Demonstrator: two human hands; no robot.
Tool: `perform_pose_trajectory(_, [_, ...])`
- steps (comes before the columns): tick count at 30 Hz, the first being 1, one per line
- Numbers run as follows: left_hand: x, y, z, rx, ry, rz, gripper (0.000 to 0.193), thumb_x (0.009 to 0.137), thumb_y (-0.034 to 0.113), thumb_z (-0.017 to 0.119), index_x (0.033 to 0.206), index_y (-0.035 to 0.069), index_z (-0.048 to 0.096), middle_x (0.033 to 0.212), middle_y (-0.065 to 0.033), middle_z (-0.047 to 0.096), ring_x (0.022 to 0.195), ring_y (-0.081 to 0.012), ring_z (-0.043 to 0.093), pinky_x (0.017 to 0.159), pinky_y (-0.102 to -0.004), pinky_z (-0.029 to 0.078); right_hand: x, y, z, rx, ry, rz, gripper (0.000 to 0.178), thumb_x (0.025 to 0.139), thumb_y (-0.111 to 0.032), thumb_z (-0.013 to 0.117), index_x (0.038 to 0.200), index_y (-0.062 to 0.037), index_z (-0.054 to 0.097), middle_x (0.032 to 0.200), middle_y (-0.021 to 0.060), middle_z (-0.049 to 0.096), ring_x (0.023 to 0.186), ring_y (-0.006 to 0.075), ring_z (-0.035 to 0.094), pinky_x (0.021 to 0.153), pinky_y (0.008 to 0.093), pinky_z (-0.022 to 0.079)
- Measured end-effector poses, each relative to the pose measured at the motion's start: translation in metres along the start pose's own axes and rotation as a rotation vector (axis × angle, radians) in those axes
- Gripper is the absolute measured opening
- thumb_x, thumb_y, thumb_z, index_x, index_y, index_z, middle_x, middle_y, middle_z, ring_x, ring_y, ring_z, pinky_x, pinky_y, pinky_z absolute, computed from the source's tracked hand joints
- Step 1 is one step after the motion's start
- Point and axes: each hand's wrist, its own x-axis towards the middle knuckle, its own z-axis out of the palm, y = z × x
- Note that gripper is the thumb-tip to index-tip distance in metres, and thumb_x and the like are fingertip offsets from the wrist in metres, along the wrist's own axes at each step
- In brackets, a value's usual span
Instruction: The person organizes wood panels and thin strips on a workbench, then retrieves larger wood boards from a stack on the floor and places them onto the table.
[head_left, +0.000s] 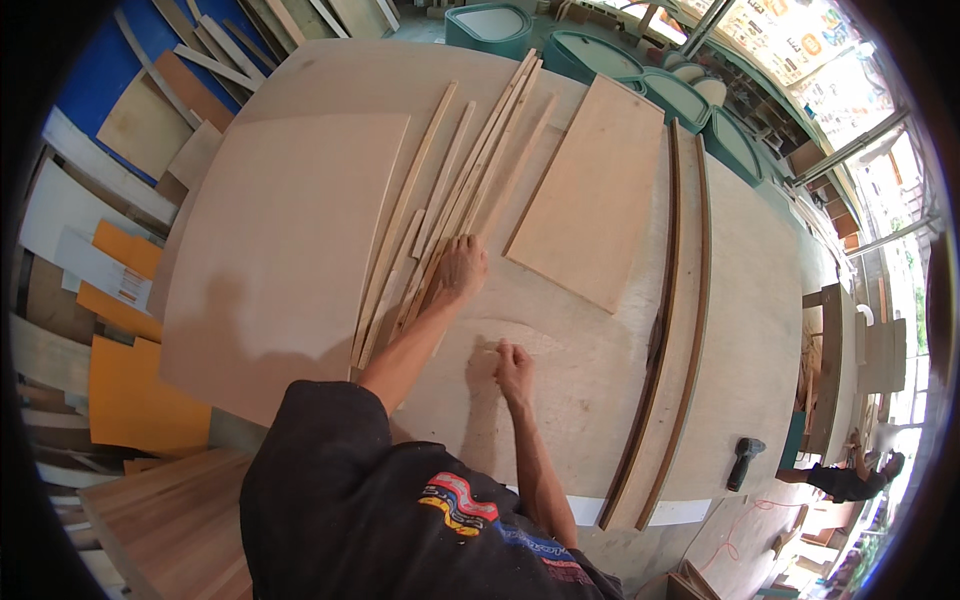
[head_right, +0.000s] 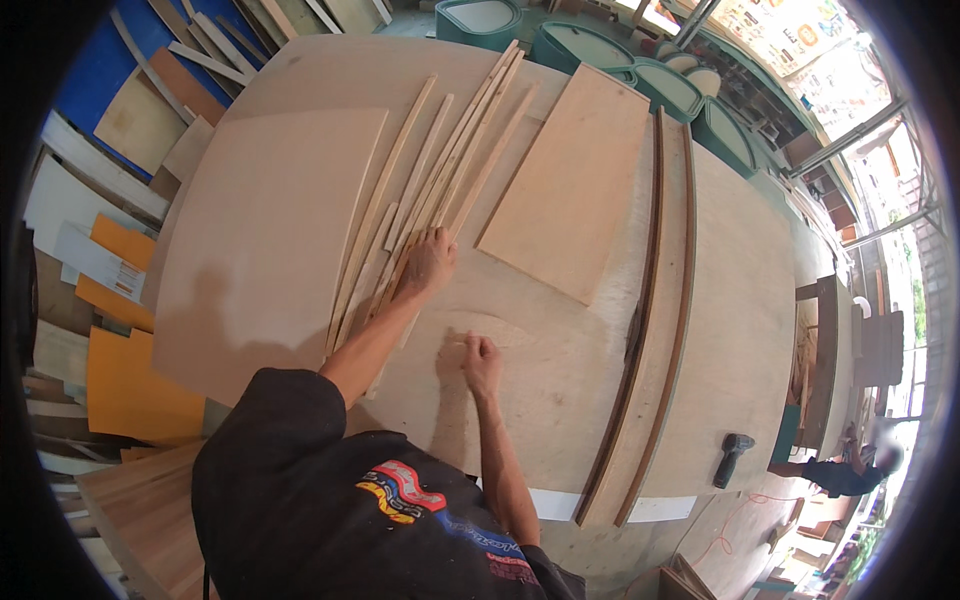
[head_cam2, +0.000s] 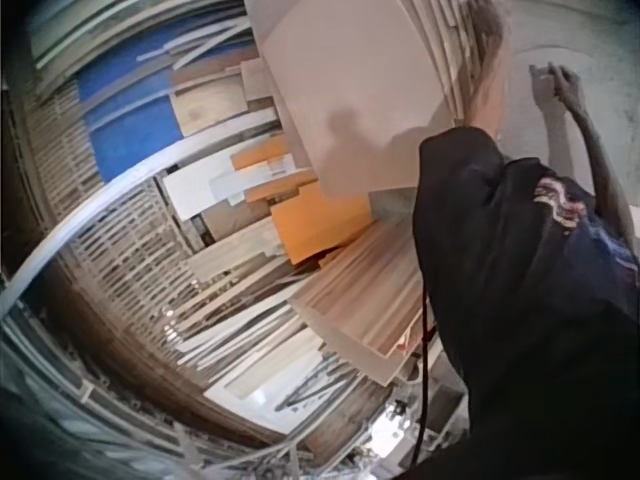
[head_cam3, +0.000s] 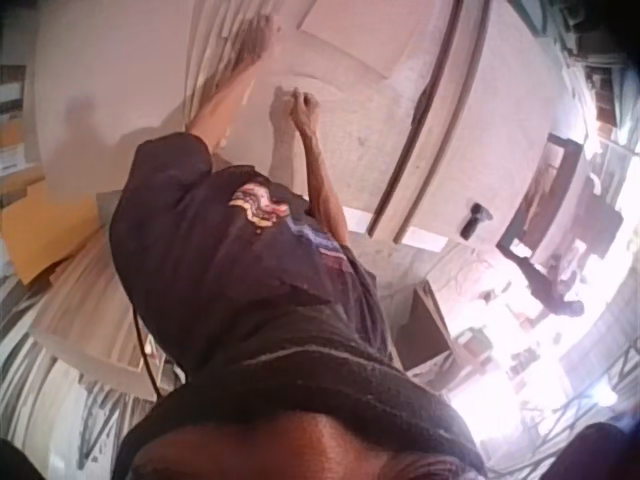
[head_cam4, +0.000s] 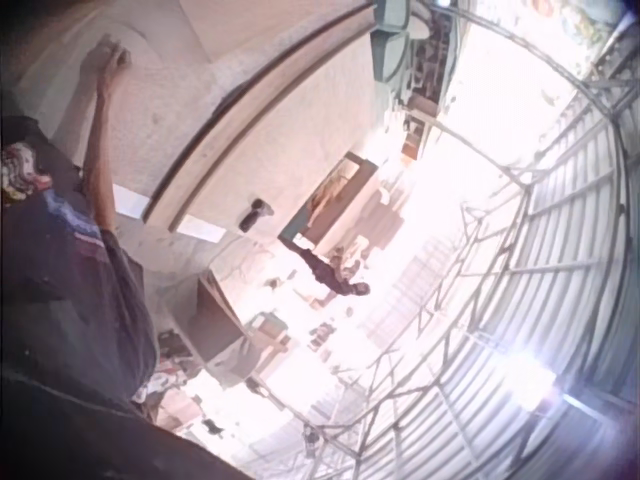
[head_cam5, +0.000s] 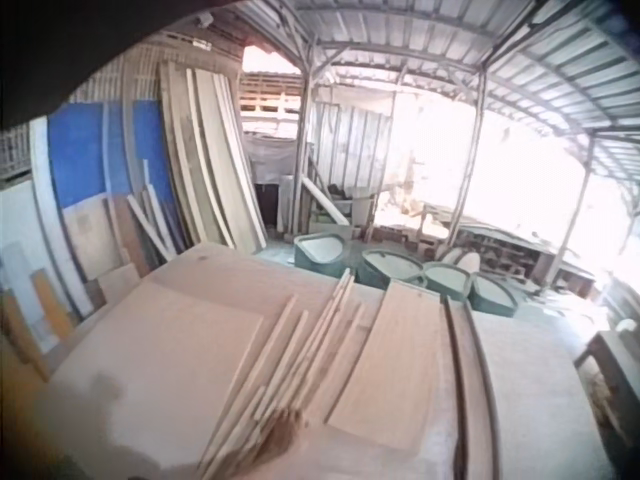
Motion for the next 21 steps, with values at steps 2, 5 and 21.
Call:
perform_pose_trajectory(2, [-0.007, 0.004, 0.006, 0.034, 0.049, -0.093, 0.028, 0.093, 0.023, 0.064, 0.104, -0.001, 0.057, 0.108, -0.0154, 0.058, 0.103, -0.0304, 0.059, 0.086, -0.0404, 0.053, -0.027, -0.018, 0.028, -0.048, -0.068, -0.038, 0.04, 0.098, -0.037, 0.061, 0.109, 0.0019, 0.062, 0.079, 0.0073, 0.063, 0.066, 0.016, 0.062, 0.057, 0.0299, 0.049])
perform_pose_trajectory(5, [-0.015, 0.007, 0.003, -0.058, 0.047, -0.183, 0.031, 0.092, 0.026, 0.065, 0.105, -0.001, 0.058, 0.107, -0.0148, 0.058, 0.104, -0.0303, 0.056, 0.087, -0.0414, 0.051, -0.034, -0.039, 0.06, -0.259, -0.101, -0.183, 0.049, 0.097, -0.035, 0.062, 0.126, 0.0027, 0.051, 0.102, 0.0158, 0.063, 0.083, 0.0258, 0.064, 0.071, 0.0385, 0.052])
perform_pose_trajectory(21, [0.015, -0.101, -0.033, -0.007, -0.089, -0.294, 0.05, 0.093, 0.037, 0.064, 0.119, -0.004, 0.061, 0.125, -0.0248, 0.06, 0.116, -0.0376, 0.059, 0.093, -0.0472, 0.051, -0.013, -0.04, 0.093, -0.758, -0.207, -0.254, 0.066, 0.094, -0.034, 0.06, 0.145, -0.0018, 0.033, 0.114, 0.0219, 0.058, 0.096, 0.0393, 0.063, 0.079, 0.0472, 0.053])
